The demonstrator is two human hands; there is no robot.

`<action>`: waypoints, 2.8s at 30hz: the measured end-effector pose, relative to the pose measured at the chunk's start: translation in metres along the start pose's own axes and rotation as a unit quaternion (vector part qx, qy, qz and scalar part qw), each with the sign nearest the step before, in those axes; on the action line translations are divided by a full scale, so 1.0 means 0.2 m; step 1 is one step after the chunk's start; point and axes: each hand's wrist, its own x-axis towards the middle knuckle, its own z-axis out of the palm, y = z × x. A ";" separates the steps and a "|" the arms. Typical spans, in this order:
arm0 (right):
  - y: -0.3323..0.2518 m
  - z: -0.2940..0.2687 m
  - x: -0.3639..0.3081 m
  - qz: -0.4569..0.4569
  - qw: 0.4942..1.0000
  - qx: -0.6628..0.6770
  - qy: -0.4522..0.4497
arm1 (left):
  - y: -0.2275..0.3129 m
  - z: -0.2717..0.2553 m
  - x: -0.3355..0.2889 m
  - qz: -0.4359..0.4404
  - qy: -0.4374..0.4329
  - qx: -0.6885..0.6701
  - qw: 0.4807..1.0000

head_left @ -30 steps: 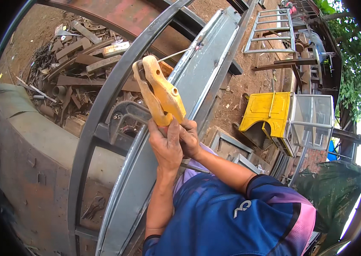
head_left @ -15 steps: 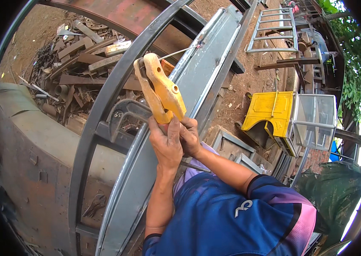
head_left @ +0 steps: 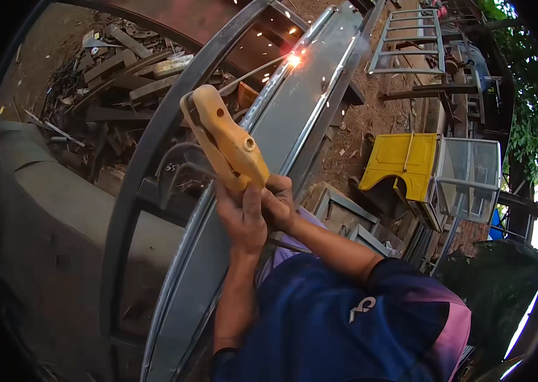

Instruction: Welding steel beams together to fabricate a larger structure.

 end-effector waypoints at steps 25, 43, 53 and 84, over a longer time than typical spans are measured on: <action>0.06 0.00 0.00 0.001 0.998 0.059 0.038 | 0.04 0.01 0.03 -0.035 -0.022 0.067 0.997; 0.01 0.00 0.00 -0.026 1.000 -0.016 0.002 | 0.02 0.01 0.02 -0.008 -0.005 0.047 0.999; 0.03 0.00 -0.01 -0.029 0.999 0.003 0.013 | 0.02 0.00 0.02 -0.017 -0.015 0.057 0.998; 0.03 0.01 0.01 -0.056 0.998 -0.016 0.027 | 0.05 0.00 0.02 -0.027 -0.027 0.030 0.999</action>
